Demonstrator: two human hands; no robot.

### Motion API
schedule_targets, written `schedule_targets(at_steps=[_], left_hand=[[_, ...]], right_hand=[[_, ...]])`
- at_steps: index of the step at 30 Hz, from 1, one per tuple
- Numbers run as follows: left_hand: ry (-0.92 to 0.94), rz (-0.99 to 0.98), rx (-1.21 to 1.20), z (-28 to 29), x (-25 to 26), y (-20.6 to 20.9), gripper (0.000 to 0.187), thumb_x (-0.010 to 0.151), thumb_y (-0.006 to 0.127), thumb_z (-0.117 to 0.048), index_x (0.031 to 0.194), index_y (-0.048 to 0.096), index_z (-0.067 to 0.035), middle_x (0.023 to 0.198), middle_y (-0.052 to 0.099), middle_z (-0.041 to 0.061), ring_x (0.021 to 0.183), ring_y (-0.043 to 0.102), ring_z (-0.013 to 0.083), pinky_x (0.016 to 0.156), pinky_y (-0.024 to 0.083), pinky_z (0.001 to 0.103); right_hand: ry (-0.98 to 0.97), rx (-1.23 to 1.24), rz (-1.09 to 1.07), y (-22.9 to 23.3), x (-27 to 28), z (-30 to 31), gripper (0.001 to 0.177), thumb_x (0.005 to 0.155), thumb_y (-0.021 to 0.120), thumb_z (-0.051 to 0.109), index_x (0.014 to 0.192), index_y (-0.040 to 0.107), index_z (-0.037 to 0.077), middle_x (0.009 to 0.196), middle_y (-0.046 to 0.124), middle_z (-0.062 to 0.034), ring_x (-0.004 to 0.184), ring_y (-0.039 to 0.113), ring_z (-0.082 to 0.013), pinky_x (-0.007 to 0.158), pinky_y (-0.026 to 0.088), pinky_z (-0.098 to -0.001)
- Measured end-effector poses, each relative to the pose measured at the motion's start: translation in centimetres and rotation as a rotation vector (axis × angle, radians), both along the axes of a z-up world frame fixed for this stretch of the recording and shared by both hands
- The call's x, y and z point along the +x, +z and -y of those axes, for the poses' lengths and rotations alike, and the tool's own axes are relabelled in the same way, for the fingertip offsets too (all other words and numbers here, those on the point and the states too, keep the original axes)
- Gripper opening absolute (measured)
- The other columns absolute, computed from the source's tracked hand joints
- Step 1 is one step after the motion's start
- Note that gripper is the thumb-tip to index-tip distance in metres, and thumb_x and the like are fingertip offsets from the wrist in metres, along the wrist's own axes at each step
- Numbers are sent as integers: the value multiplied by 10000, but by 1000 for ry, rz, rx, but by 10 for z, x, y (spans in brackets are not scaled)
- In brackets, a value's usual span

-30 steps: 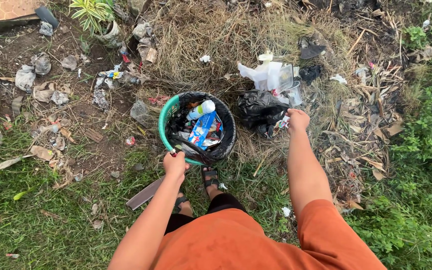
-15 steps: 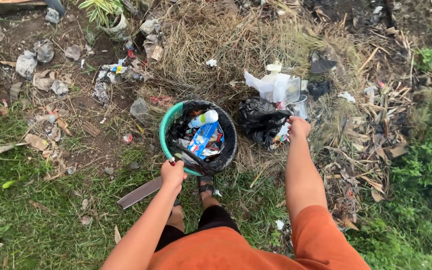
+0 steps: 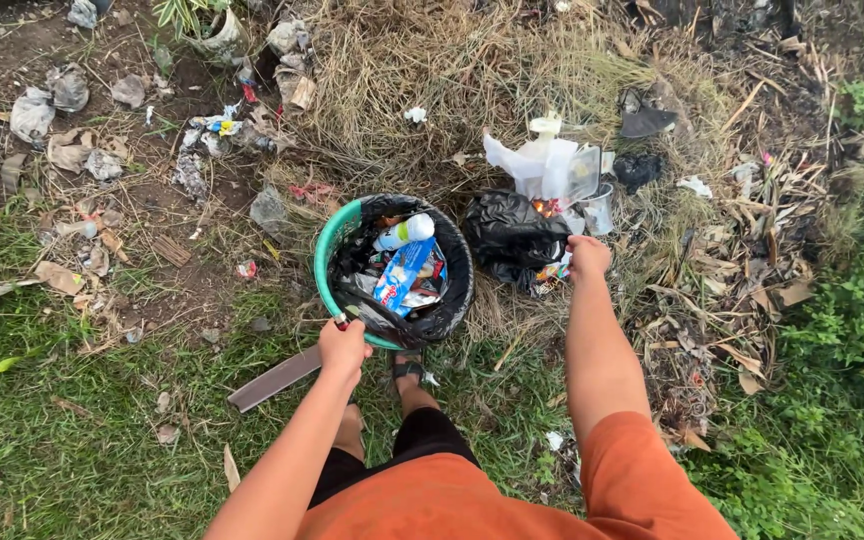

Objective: Emptying a trash bin into a burning pile of waste.

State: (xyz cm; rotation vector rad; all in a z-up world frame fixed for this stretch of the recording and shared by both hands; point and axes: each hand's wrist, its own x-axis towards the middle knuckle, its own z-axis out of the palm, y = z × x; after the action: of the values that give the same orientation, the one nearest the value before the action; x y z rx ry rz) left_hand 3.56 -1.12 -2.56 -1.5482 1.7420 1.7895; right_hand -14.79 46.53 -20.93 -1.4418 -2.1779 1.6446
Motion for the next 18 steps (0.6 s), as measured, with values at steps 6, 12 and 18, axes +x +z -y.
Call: schedule_targets(at_steps=[6,12,18], left_hand=[[-6,-30,13,-7,-7,8,85,871,571,-18,812,511,-32,762,439,65,361,526,163,379,435,310],[1,-47,23,-7,-10,4,79,859,575,-17,810,515,-32,738,449,77,357,518,177,371,442,327],[6,-39,39,-2,-9,8,81,884,568,-11,836,504,-23,766,433,79,370,510,179,385,448,326]], right_hand=[[-17,-84,-65,75,-21,13,25,877,676,102,884,669,79,612,659,-80,373,481,-112,333,326,-233],[1,-26,-99,98,-55,-4,40,849,690,109,882,668,112,673,698,-99,402,520,-143,345,336,-242],[-49,12,-76,44,-72,-30,62,807,739,108,808,700,156,611,695,-109,354,496,-178,337,319,-264]])
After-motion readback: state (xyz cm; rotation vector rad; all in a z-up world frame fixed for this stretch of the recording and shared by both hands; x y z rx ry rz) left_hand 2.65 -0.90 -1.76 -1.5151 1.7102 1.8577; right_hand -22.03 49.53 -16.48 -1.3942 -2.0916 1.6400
